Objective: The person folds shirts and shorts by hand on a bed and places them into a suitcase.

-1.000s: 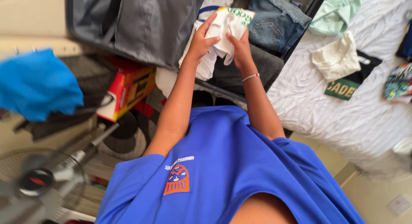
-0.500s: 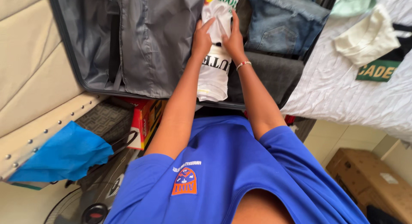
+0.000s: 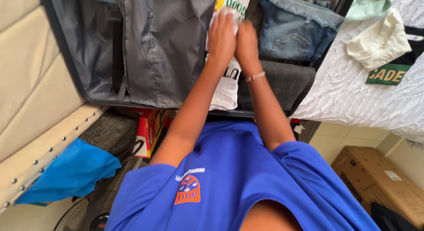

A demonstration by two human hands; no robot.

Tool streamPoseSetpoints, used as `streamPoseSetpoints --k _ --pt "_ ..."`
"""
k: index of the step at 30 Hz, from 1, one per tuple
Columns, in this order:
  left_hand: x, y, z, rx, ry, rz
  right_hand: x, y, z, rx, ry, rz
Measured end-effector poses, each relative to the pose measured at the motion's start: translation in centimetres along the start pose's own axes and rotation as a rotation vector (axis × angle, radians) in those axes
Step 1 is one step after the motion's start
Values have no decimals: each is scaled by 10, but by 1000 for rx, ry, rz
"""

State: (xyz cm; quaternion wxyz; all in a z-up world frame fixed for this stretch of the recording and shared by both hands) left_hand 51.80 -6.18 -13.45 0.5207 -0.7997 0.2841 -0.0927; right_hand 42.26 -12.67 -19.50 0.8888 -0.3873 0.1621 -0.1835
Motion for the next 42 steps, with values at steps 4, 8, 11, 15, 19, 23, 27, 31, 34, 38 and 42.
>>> streamPoseSetpoints --k 4,8,11,15,19,23,27,31,34,38,42 --pt "45 31 3 11 82 -47 44 -23 -13 -214 -163 -255" --pt "38 74 52 -165 -105 195 69 -15 -29 -126 -167 -109" --pt "10 79 62 -115 -87 170 85 -6 -17 -229 -250 11" --pt "10 62 56 -207 -26 174 76 -8 -9 -103 -288 -8" --pt "62 74 36 -280 38 99 93 -2 -29 -198 -346 -34" --pt "104 132 63 -348 -123 329 98 6 -49 -61 -329 -34" --pt "75 137 72 -322 16 97 89 3 -44 -44 -339 34" --pt "60 98 58 -283 2 99 76 -7 -29 -36 -360 -47" --pt "47 48 33 -385 30 92 58 -20 -16 186 -257 -240" --pt "2 -8 -1 -521 59 -59 5 -44 19 569 -148 -446" --pt "-64 -46 -33 -1237 -133 265 -53 -62 58 1625 47 -658"
Point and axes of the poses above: each hand's wrist, its own x-axis towards the middle knuckle, its own y-axis out of the palm, z = x × y, the point moved 5 cm from there along x, towards the middle knuckle, and after that the axes turned 14 degrees about -y, right-handed, at the moved point
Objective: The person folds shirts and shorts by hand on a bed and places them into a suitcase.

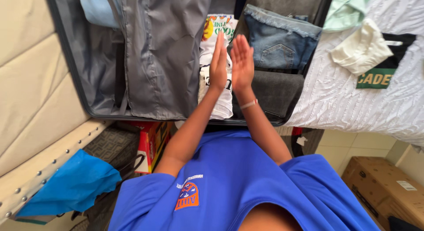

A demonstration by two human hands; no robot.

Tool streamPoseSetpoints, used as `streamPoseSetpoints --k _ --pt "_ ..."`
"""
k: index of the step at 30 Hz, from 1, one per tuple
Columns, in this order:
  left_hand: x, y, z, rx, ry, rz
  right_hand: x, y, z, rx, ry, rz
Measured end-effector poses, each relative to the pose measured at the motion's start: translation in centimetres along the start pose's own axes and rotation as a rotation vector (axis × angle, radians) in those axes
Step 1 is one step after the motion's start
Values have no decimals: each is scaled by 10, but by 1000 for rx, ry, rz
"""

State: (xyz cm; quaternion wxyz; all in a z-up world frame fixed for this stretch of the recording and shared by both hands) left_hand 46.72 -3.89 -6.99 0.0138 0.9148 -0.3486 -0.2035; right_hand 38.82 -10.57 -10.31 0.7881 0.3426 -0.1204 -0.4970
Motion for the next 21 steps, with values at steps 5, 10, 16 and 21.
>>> streamPoseSetpoints --k 5,10,16,21 --pt "-76 41 -62 -505 -99 186 -59 33 67 360 -1 -88" --pt "-137 79 -128 -546 8 219 -92 61 156 468 -122 -84" --pt "-208 130 -166 -576 22 320 -141 72 250 460 -226 -42" --pt "-273 181 -165 -591 29 387 -187 43 315 492 -301 -45"
Point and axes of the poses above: each hand's wrist, its own x-axis towards the middle knuckle, its own y-axis out of the palm, z = x × y, the point moved 5 cm from there along x, towards the middle knuckle, and after that the axes turned 14 degrees about -y, right-handed, at the moved point
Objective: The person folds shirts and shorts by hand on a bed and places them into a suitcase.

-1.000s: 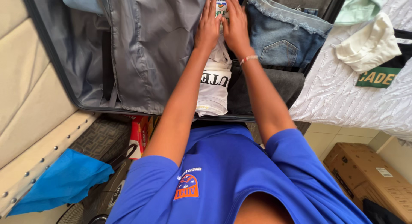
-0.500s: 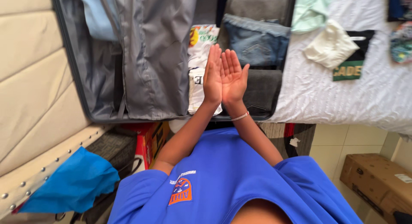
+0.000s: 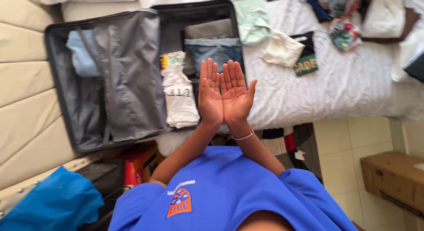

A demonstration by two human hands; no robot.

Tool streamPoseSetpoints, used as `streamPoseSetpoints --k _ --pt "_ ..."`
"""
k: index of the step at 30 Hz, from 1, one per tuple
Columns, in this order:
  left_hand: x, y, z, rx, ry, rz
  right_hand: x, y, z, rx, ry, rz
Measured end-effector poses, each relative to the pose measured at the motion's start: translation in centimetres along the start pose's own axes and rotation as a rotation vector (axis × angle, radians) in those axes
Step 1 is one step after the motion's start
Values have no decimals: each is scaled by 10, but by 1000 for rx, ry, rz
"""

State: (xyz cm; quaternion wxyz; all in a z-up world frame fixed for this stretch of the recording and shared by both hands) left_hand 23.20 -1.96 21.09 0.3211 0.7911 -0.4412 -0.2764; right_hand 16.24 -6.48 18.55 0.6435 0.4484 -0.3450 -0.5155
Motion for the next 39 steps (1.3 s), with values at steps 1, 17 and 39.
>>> streamPoseSetpoints --k 1,17,39 --pt "-11 13 11 -7 -5 13 -7 -3 19 19 -2 -15" --pt "-117 142 157 -97 -121 107 -71 -55 233 29 -135 -58" --pt "-89 194 162 -23 -215 248 -41 -45 269 55 -273 -90"
Point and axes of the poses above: each hand's wrist, its own x-axis towards the middle knuckle, its own y-axis out of the palm, z = x × y, the point moved 5 cm from there along x, towards the middle knuckle, and after that the axes turned 14 degrees about -y, right-handed, at the moved point
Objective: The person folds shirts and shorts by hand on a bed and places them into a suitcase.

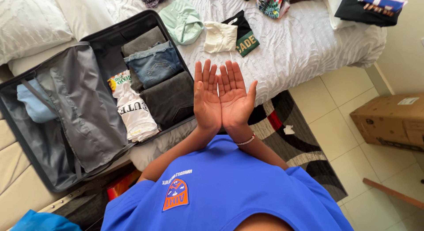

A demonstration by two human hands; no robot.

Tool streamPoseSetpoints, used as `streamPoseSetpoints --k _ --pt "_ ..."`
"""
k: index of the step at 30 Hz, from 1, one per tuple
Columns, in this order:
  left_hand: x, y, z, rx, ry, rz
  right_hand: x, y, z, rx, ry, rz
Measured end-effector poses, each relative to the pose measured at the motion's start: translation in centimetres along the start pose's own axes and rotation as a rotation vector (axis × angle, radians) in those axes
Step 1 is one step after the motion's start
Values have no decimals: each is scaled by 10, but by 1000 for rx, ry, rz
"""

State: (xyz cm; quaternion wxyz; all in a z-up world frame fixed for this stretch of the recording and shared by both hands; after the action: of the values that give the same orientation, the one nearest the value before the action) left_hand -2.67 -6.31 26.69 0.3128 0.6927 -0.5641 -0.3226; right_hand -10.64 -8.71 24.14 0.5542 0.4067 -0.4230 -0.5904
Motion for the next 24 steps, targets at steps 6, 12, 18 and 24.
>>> streamPoseSetpoints --k 6,12,18,24 --pt "18 27 38 -9 24 -5 30 -17 37 15 28 18" --pt "41 80 111 -89 70 -26 74 -43 115 13 67 49" --pt "66 130 183 -131 85 -19 118 -68 192 21 87 74" --pt "69 149 202 -90 125 -88 134 -75 215 -14 166 57"
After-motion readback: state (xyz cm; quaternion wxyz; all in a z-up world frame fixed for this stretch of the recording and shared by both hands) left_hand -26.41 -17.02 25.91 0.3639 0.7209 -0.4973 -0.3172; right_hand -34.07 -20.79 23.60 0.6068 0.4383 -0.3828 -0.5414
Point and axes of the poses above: each hand's wrist, its own x-axis towards the middle knuckle, its own y-axis out of the palm, z = x × y, the point moved 5 cm from there along x, towards the middle knuckle, and after that the axes turned 14 degrees about -y, right-handed, at the moved point
